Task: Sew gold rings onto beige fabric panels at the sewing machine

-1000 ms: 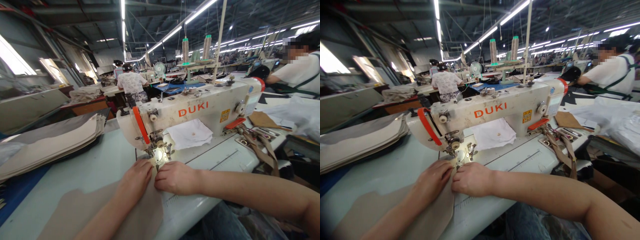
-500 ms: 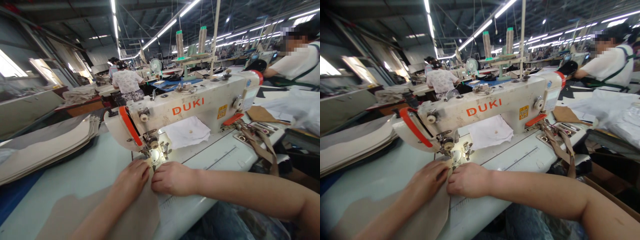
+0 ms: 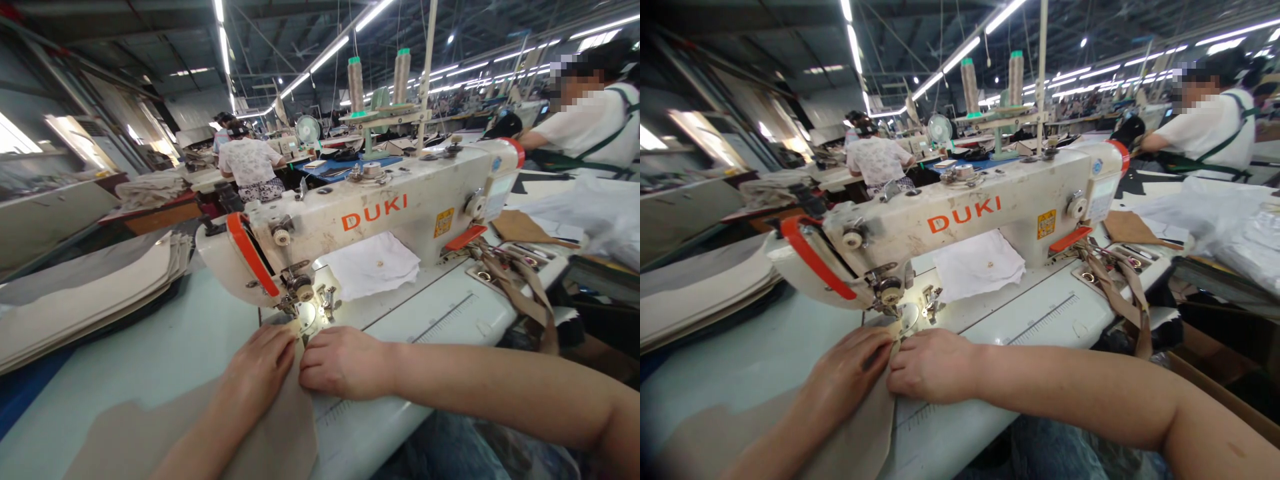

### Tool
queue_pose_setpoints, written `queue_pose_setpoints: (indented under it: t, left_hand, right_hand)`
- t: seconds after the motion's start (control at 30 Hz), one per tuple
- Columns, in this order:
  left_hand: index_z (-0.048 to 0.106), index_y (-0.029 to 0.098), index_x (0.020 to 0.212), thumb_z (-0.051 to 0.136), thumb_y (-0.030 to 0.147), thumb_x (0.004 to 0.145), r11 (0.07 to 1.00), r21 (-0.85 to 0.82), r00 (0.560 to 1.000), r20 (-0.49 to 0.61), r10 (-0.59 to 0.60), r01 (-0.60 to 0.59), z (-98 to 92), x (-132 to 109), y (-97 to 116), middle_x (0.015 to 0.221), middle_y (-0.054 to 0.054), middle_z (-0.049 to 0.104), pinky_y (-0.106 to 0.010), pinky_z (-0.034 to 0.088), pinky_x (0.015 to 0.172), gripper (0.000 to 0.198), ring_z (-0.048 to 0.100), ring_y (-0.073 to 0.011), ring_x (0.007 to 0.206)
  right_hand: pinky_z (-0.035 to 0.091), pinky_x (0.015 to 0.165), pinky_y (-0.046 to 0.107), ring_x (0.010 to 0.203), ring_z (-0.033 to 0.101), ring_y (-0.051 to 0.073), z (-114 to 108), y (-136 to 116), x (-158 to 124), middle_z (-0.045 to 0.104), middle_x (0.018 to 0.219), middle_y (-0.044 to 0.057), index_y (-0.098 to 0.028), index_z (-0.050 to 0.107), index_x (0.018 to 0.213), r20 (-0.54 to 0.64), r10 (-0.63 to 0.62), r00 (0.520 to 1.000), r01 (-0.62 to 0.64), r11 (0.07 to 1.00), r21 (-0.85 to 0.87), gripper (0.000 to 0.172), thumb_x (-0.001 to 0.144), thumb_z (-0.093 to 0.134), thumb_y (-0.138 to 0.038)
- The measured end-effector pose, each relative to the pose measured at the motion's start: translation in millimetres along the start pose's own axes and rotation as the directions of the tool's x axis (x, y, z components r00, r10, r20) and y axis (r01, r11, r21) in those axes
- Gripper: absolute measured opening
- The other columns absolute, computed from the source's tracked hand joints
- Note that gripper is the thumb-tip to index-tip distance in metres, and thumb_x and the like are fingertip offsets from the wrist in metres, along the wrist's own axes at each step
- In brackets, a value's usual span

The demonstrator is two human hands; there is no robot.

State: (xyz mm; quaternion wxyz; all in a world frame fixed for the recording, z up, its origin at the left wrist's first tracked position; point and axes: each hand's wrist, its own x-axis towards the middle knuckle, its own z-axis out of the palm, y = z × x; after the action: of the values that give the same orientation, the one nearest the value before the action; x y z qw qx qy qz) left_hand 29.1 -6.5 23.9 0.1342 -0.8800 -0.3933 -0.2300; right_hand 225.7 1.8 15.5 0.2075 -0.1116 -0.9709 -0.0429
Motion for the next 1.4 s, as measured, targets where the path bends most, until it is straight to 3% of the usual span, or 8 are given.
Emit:
queue_pose_setpoints:
  t: [0.33, 0.53, 0.87, 1.2, 1.4]
  left_hand:
    - [0.059, 0.018, 0.077, 0.041, 0.021, 0.087, 0.994, 0.013, 0.994, -0.034, -0.105, 0.106, -1.8, -0.1, 6.8, 0.074, -0.005, 0.067, -0.030, 0.052, 0.066, 0.021, 0.063, -0.0185, 0.069]
    - [0.058, 0.019, 0.077, 0.042, 0.022, 0.087, 0.982, 0.000, 0.981, -0.047, -0.190, 0.191, 0.5, -3.0, 7.0, 0.075, -0.005, 0.067, -0.030, 0.052, 0.066, 0.019, 0.064, -0.0186, 0.070]
    - [0.058, 0.018, 0.077, 0.039, 0.020, 0.089, 0.993, -0.002, 0.991, -0.060, -0.121, 0.121, 0.9, -0.1, 9.8, 0.077, -0.007, 0.066, -0.031, 0.052, 0.068, 0.023, 0.062, -0.0193, 0.073]
    - [0.059, 0.018, 0.077, 0.039, 0.018, 0.088, 0.996, -0.003, 0.996, 0.033, -0.084, 0.084, -1.5, -2.7, 5.7, 0.077, -0.006, 0.065, -0.032, 0.051, 0.071, 0.023, 0.060, -0.0200, 0.075]
    - [0.058, 0.019, 0.076, 0.040, 0.015, 0.086, 0.997, -0.028, 0.991, 0.109, -0.074, 0.078, -2.5, -1.7, 2.4, 0.077, -0.005, 0.065, -0.031, 0.050, 0.070, 0.021, 0.060, -0.0196, 0.076]
  right_hand:
    - [0.042, 0.085, 0.032, 0.087, 0.056, 0.020, 2.6, 1.0, 3.0, 0.065, 0.090, 0.007, -0.014, 0.060, 0.087, -0.027, 0.204, 0.979, -0.202, 0.976, 0.082, 0.018, 0.084, 0.053, -0.030]
    - [0.041, 0.087, 0.032, 0.089, 0.055, 0.020, 3.1, 0.4, 2.3, 0.064, 0.090, 0.008, -0.014, 0.060, 0.087, -0.020, 0.210, 0.978, -0.206, 0.972, 0.117, 0.016, 0.085, 0.052, -0.029]
    - [0.041, 0.084, 0.033, 0.087, 0.054, 0.020, 4.2, -0.5, 2.5, 0.064, 0.088, 0.008, -0.014, 0.060, 0.085, -0.031, 0.200, 0.979, -0.197, 0.977, 0.084, 0.018, 0.086, 0.051, -0.030]
    - [0.041, 0.084, 0.033, 0.087, 0.054, 0.020, 5.6, 0.0, 1.5, 0.064, 0.086, 0.007, -0.014, 0.060, 0.086, -0.034, 0.187, 0.982, -0.183, 0.979, 0.086, 0.019, 0.086, 0.052, -0.031]
    - [0.040, 0.079, 0.031, 0.086, 0.054, 0.018, 7.0, -1.1, -0.2, 0.065, 0.085, 0.003, -0.016, 0.060, 0.080, -0.024, 0.113, 0.993, -0.112, 0.992, 0.055, 0.019, 0.090, 0.048, -0.027]
